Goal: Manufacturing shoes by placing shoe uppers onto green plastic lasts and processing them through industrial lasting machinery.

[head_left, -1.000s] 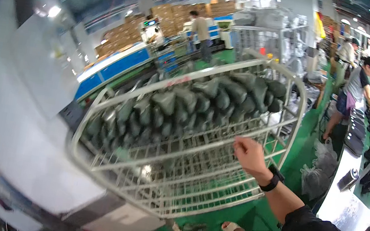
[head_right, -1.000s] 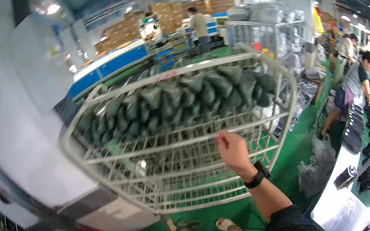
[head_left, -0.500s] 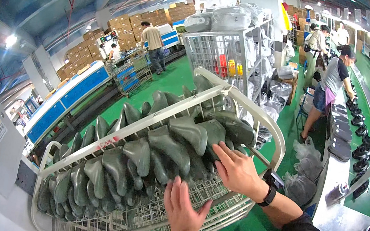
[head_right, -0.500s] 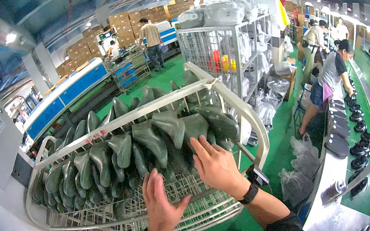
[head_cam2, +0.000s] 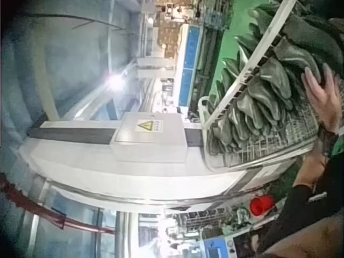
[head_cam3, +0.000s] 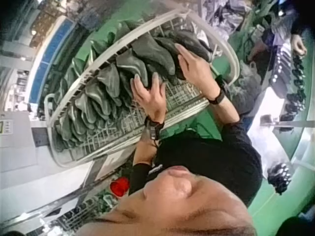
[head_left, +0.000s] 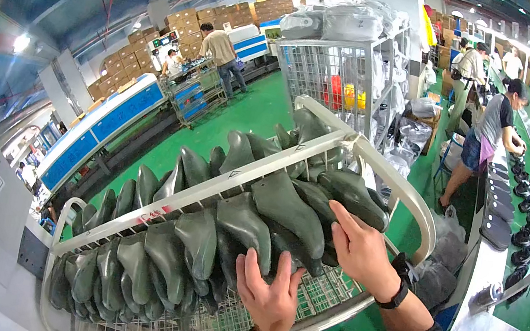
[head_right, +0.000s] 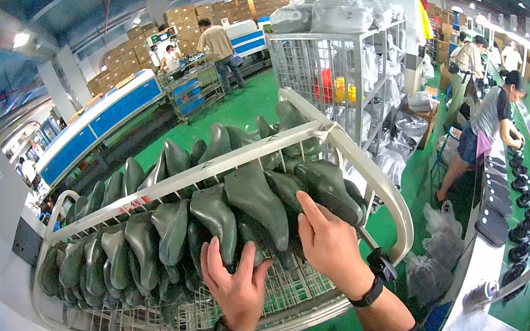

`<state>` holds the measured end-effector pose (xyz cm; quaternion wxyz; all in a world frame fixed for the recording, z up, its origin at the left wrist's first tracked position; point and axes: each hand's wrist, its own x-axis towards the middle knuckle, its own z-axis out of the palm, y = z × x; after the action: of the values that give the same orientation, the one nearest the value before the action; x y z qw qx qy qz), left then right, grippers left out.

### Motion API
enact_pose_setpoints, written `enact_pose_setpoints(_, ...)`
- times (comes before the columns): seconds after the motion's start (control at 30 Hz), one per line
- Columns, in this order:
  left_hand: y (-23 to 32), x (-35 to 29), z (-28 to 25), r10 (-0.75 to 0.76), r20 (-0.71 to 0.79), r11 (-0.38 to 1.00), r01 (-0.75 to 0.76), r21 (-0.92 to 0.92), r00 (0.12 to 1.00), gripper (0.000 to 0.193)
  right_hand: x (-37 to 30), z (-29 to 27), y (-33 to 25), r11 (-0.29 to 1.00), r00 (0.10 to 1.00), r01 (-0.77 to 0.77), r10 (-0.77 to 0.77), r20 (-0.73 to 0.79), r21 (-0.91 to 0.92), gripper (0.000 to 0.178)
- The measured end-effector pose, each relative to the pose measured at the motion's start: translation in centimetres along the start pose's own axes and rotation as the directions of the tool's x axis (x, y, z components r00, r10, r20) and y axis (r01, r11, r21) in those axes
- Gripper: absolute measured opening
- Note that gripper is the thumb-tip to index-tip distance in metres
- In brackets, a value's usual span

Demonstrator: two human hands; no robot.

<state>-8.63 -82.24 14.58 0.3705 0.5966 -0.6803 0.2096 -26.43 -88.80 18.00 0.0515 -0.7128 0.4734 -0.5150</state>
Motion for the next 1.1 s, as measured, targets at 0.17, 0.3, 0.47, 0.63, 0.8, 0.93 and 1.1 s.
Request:
enact_pose_setpoints(0.17,-0.5,-0.4,-0.4,0.031,0.048,0.999,-0.032,0.016,0.998,0.046,-1.3,-1.5,-1.4,0.998,0.994,-0.054,0.057,0.095,-0.037,0.059)
enact_pose_setpoints(0.3,-1.7,-1.5,-2.0,0.117,0.226,0.993,-0.111,-0.039,0.967,0.052,-4.9,-1.3,-1.0,0.901,0.916,-0.385,0.346,0.204,0.201,0.077)
enact_pose_setpoints(0.47,-2.7,-4.7,-4.6,0.113,0.387,0.977,-0.032,-0.21,0.915,0.06,-7.2,2.5,-1.2,0.882,0.939,-0.322,0.345,-0.006,0.344,0.084)
enact_pose_setpoints(0.63,-4.8,-11.7,-8.9,-0.135,0.453,0.93,0.27,-0.248,0.881,0.048,-8.5,1.6,-3.6,0.961,0.989,-0.144,0.145,0.013,0.238,0.083)
enact_pose_setpoints(0.8,-8.9,-25.7,-18.5,-0.53,0.181,0.837,0.546,-0.048,0.829,0.04,-13.5,7.5,-11.6,0.919,0.966,-0.038,-0.066,0.25,0.391,0.066)
enact_pose_setpoints(0.93,-7.2,-39.7,-27.5,-0.844,-0.043,0.534,0.845,0.033,0.535,0.03,-21.7,12.0,-19.4,0.705,0.669,-0.213,-0.399,0.627,0.676,0.037)
enact_pose_setpoints(1.1,0.7,-58.8,-38.7,-0.942,-0.318,-0.071,0.991,-0.115,-0.104,0.031,-36.8,15.8,-35.4,0.581,0.274,-0.172,-0.748,0.605,0.796,0.019)
